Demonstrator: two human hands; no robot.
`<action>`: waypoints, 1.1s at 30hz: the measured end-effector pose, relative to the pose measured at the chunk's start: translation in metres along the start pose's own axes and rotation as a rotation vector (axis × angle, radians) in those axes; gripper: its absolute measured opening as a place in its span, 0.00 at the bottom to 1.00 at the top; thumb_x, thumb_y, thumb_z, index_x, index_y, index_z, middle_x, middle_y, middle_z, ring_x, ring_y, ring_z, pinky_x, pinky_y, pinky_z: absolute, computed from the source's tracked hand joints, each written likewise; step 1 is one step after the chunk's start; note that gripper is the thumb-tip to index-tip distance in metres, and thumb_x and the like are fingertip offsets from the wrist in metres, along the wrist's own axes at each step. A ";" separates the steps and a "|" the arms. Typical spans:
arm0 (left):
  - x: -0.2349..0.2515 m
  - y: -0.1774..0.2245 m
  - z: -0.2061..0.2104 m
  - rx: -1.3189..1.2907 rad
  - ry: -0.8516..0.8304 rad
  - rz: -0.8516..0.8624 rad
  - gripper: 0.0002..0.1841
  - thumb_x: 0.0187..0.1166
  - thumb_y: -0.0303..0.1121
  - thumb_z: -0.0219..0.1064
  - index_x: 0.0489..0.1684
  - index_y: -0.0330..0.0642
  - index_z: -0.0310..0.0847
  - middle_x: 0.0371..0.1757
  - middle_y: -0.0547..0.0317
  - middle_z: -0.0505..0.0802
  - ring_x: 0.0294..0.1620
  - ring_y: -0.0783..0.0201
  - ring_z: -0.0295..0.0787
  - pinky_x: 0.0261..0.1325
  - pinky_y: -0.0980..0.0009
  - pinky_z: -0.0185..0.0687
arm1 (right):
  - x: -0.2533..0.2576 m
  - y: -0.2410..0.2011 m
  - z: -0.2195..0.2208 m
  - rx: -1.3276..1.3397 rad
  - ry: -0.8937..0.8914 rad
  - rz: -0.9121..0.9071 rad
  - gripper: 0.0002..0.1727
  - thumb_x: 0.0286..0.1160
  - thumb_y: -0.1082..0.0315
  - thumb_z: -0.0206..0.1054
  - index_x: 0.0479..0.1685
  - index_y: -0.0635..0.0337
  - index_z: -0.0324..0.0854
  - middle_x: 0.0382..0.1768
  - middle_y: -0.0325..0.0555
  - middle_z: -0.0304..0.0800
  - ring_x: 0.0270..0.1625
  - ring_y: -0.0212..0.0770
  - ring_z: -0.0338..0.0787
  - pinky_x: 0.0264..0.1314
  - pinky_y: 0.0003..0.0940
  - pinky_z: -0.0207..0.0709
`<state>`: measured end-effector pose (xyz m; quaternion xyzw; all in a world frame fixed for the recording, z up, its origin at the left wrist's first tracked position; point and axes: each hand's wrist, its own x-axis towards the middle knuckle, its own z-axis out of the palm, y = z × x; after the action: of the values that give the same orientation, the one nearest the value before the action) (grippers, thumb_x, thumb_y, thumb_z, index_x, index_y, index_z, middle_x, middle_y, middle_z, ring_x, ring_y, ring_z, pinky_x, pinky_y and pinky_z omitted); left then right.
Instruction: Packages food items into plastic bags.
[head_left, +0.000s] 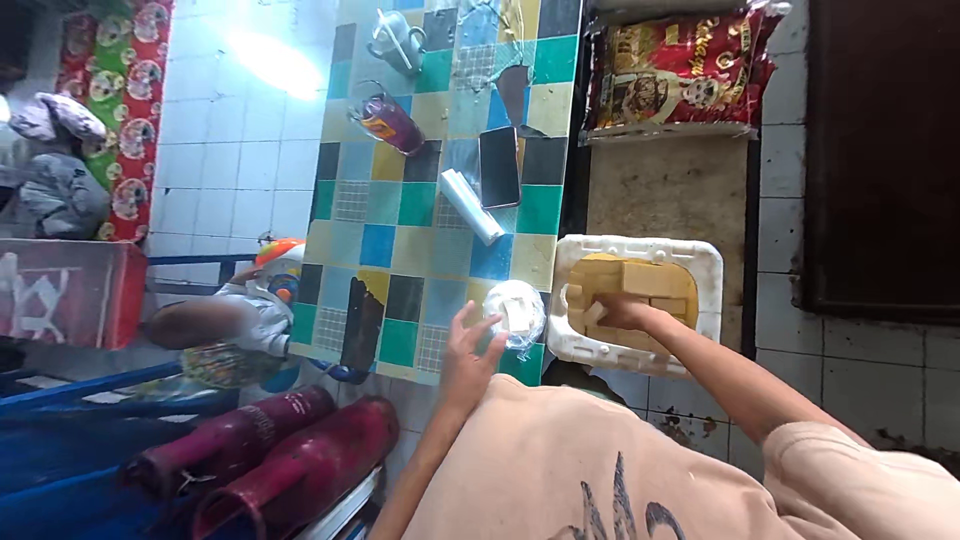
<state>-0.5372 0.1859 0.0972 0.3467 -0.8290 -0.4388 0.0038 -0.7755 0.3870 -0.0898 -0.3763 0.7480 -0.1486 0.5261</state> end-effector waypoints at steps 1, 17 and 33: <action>0.007 0.006 0.003 0.033 -0.031 -0.068 0.18 0.83 0.42 0.65 0.64 0.44 0.89 0.86 0.31 0.66 0.70 0.46 0.82 0.65 0.57 0.83 | -0.010 -0.002 -0.004 0.106 0.118 0.002 0.26 0.70 0.66 0.79 0.67 0.65 0.82 0.56 0.68 0.89 0.63 0.67 0.88 0.71 0.68 0.75; 0.034 0.029 -0.022 -0.025 -0.185 -0.057 0.28 0.81 0.16 0.58 0.83 0.36 0.70 0.85 0.44 0.74 0.80 0.50 0.76 0.79 0.54 0.70 | -0.059 -0.230 -0.020 0.095 0.385 -0.151 0.19 0.68 0.67 0.79 0.54 0.66 0.84 0.43 0.63 0.92 0.49 0.65 0.92 0.53 0.67 0.81; 0.015 0.030 -0.024 -0.308 -0.103 -0.113 0.28 0.79 0.17 0.58 0.81 0.43 0.71 0.68 0.42 0.86 0.45 0.51 0.85 0.41 0.57 0.81 | -0.051 -0.245 -0.014 0.153 0.285 0.090 0.20 0.83 0.64 0.68 0.61 0.74 0.82 0.56 0.71 0.88 0.61 0.66 0.87 0.66 0.65 0.76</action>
<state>-0.5583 0.1717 0.1296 0.3651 -0.7303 -0.5774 -0.0103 -0.6800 0.2562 0.1018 -0.2763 0.8176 -0.2333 0.4482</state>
